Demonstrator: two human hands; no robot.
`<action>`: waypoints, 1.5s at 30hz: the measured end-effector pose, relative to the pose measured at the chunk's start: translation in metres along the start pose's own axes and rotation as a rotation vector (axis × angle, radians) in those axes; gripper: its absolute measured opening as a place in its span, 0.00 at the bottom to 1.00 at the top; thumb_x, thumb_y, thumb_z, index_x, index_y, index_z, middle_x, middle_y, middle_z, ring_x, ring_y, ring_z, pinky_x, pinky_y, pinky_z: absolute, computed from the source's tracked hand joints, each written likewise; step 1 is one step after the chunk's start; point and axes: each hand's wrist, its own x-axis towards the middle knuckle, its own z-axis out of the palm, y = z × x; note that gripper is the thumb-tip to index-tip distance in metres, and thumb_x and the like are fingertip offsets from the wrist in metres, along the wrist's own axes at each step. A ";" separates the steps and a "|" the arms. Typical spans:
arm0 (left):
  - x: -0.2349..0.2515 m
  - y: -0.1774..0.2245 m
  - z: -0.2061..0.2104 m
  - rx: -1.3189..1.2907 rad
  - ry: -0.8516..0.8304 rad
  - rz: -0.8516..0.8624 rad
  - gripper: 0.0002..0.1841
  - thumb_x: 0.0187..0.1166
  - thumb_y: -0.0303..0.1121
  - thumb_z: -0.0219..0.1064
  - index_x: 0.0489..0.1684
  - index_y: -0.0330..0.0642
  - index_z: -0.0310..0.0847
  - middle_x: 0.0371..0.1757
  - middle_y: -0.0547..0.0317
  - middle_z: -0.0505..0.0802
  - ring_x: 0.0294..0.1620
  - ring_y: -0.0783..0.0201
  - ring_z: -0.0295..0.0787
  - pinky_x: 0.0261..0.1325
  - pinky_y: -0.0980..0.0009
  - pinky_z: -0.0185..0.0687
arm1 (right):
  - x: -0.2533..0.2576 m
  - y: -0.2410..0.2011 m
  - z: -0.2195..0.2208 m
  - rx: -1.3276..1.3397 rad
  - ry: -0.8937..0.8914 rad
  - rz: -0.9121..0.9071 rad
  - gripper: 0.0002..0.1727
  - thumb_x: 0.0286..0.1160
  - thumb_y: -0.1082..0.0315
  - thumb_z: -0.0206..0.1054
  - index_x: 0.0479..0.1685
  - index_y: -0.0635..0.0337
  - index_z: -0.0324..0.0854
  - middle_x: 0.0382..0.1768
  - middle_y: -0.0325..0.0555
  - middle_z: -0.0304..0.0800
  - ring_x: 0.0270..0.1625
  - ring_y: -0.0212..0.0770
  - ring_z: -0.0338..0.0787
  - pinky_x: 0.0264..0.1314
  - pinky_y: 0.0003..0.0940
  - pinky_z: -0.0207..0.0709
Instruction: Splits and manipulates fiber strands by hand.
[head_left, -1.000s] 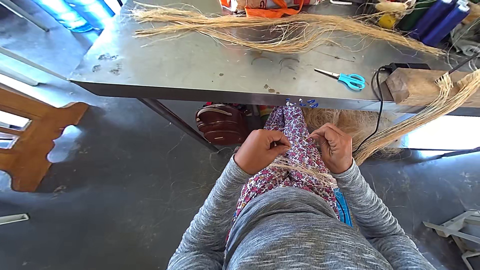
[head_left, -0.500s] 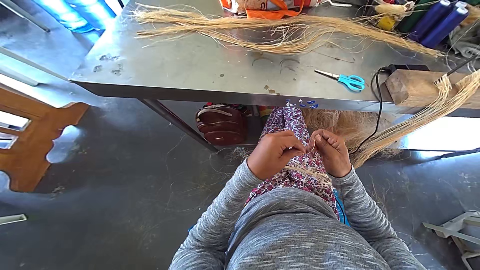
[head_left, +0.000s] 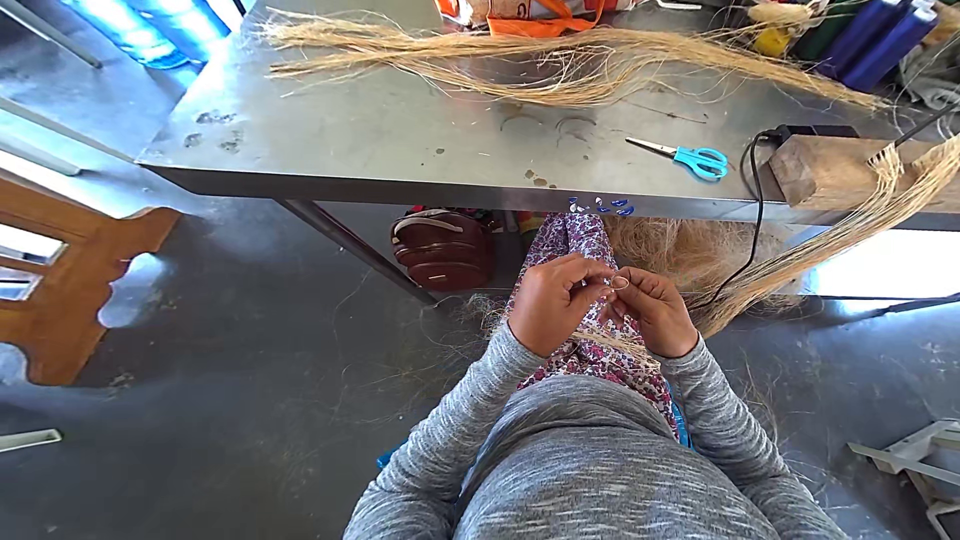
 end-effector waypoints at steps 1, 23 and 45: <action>-0.001 0.000 0.002 0.007 0.018 -0.001 0.06 0.72 0.22 0.73 0.43 0.30 0.92 0.36 0.52 0.93 0.30 0.77 0.83 0.37 0.85 0.79 | 0.000 -0.001 0.001 -0.010 0.010 0.014 0.18 0.88 0.71 0.50 0.31 0.53 0.84 0.19 0.28 0.85 0.21 0.23 0.84 0.31 0.21 0.83; -0.005 -0.018 0.021 -0.305 0.194 -0.466 0.02 0.73 0.19 0.71 0.38 0.33 0.89 0.31 0.64 0.92 0.25 0.82 0.81 0.30 0.85 0.77 | 0.011 0.005 0.005 -0.057 0.096 0.138 0.15 0.90 0.71 0.52 0.36 0.59 0.83 0.19 0.32 0.84 0.20 0.27 0.85 0.30 0.25 0.87; 0.002 -0.021 0.000 -0.671 0.028 -0.599 0.08 0.77 0.20 0.62 0.35 0.43 0.85 0.39 0.68 0.92 0.42 0.77 0.88 0.52 0.77 0.85 | 0.021 0.027 -0.015 -0.166 -0.040 -0.073 0.04 0.72 0.76 0.69 0.34 0.63 0.89 0.45 0.36 0.92 0.44 0.22 0.89 0.49 0.21 0.86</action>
